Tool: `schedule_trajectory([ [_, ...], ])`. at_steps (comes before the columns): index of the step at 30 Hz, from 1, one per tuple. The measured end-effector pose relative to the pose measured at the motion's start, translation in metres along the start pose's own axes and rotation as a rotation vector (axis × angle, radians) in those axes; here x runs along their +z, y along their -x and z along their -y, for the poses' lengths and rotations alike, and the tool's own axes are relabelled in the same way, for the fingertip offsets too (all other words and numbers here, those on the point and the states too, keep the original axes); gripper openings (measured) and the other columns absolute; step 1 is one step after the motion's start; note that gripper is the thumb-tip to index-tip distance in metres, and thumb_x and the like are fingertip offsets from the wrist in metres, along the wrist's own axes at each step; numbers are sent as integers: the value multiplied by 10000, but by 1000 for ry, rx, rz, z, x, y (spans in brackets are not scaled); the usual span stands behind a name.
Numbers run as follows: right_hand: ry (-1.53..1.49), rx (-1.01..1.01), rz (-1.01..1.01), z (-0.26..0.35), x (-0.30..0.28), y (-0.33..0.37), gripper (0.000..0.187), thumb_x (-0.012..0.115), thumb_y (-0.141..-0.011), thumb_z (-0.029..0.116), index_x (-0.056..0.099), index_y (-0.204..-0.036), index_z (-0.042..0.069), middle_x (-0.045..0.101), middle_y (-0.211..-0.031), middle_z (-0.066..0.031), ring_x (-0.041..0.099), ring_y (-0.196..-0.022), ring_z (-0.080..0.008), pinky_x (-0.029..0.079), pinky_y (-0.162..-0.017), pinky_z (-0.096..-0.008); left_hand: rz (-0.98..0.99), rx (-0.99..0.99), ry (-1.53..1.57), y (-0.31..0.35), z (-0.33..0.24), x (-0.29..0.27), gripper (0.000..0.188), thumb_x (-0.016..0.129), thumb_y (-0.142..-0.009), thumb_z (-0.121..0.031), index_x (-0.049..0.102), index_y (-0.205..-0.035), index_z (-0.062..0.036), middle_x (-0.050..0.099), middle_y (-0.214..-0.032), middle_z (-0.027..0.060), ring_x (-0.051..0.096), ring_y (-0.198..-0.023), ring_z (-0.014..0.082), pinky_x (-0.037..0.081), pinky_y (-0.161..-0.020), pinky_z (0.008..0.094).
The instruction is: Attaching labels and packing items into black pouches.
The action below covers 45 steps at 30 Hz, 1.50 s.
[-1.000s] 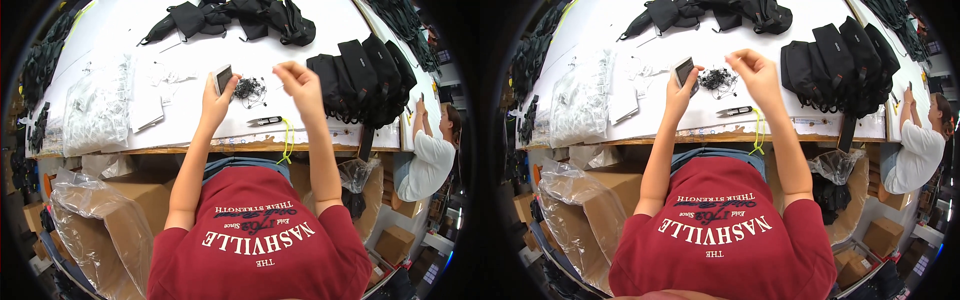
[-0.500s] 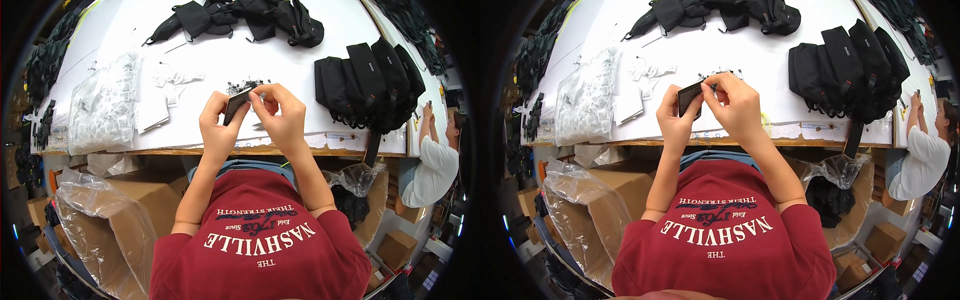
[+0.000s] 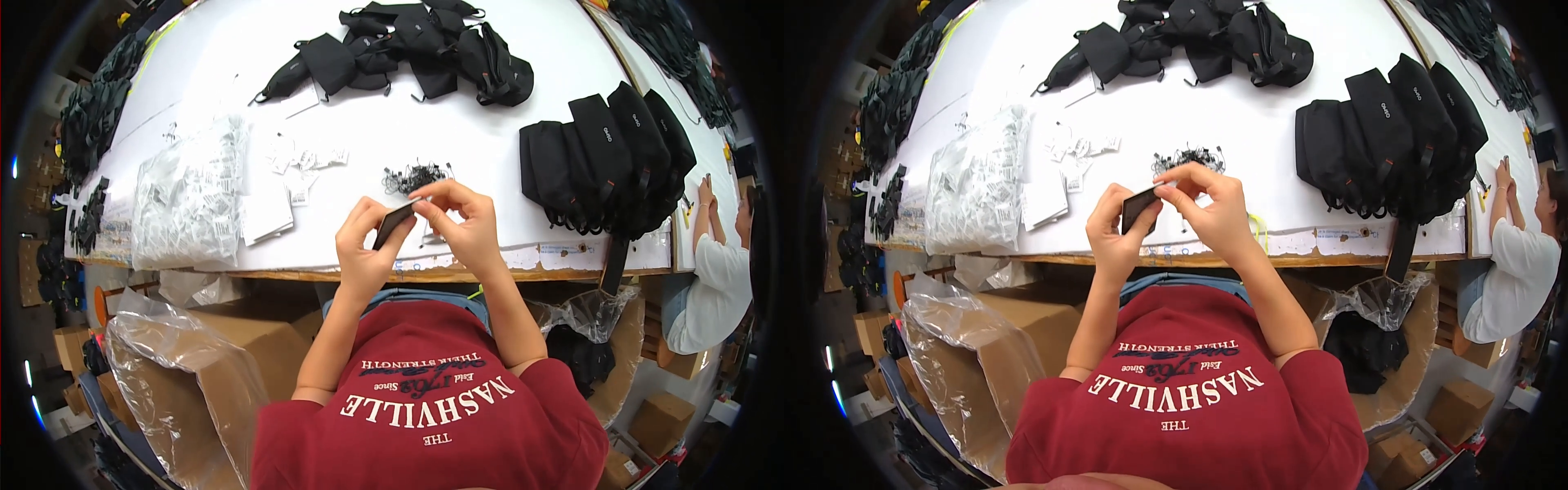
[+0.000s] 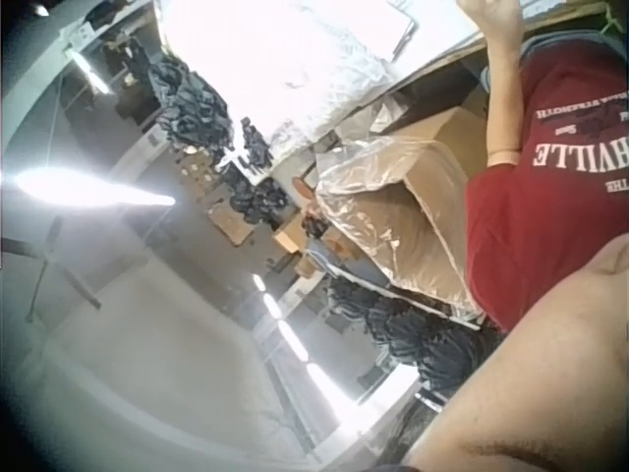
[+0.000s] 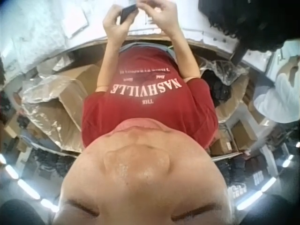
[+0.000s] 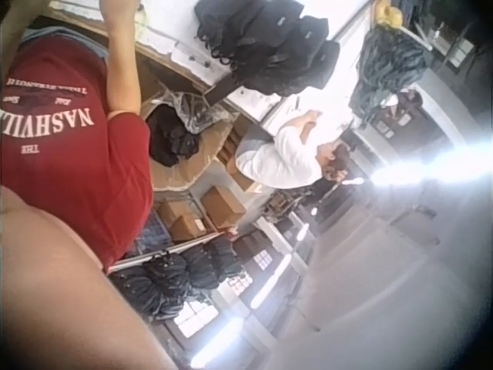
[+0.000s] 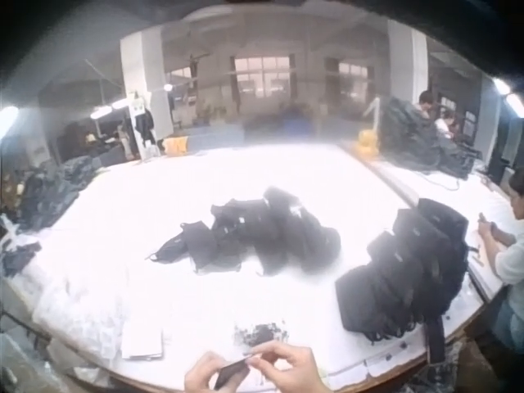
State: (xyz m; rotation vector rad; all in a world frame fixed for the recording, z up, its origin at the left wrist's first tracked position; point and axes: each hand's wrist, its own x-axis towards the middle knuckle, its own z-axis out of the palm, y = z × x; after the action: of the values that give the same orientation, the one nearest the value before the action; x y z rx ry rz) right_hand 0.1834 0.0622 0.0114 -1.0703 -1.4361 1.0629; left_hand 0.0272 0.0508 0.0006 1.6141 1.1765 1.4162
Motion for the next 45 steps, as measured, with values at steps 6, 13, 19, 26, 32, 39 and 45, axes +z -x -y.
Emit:
schedule_trajectory([
  [6,-162,125,-25,-10,-9,-1,113,719,-782,104,647,-817,25,606,-643,4,520,-545,-42,387,-523,-191,185,-166,270,-2,12,-1,204,556,-917,-150,589,-790,7,510,-760,7,463,-633,64,348,-544,209],
  [13,-32,169,193,-10,-21,3,93,714,-778,68,632,-799,29,603,-631,-6,523,-532,-52,398,-507,-204,512,-511,534,-8,31,-3,178,478,-977,-224,526,-938,-57,522,-814,-29,480,-765,40,379,-694,188],
  [19,-169,238,240,-21,-28,11,125,687,-832,128,604,-853,38,560,-590,14,521,-514,-54,399,-497,-203,481,-482,571,-6,35,8,105,515,-956,-166,505,-940,-62,516,-805,-18,481,-741,50,388,-666,196],
  [26,-477,424,279,-43,-45,19,145,591,-912,166,576,-905,22,537,-607,8,504,-512,-64,406,-476,-217,359,-357,586,-37,35,37,116,502,-958,-145,501,-949,-29,524,-776,26,477,-645,79,397,-594,214],
  [32,-1107,525,75,-144,-91,37,133,581,-911,164,540,-886,40,428,-522,42,402,-406,-37,333,-385,-167,399,-622,493,-112,93,137,551,641,-876,-255,419,-1238,96,495,-1234,182,493,-1170,237,400,-993,343],
  [39,-1409,627,-5,-170,-95,29,206,600,-902,225,480,-866,62,321,-479,50,303,-355,-33,260,-351,-151,-107,-1027,390,-243,134,261,1234,882,-552,-396,124,-1368,134,261,-1431,227,318,-1311,304,240,-1103,372],
  [45,-1451,638,201,-165,-89,33,254,632,-883,242,453,-867,63,341,-482,39,310,-370,-41,267,-348,-175,-38,-1000,648,-259,163,266,916,857,-612,-146,304,-1302,91,462,-1284,182,504,-1156,277,438,-960,338],
])
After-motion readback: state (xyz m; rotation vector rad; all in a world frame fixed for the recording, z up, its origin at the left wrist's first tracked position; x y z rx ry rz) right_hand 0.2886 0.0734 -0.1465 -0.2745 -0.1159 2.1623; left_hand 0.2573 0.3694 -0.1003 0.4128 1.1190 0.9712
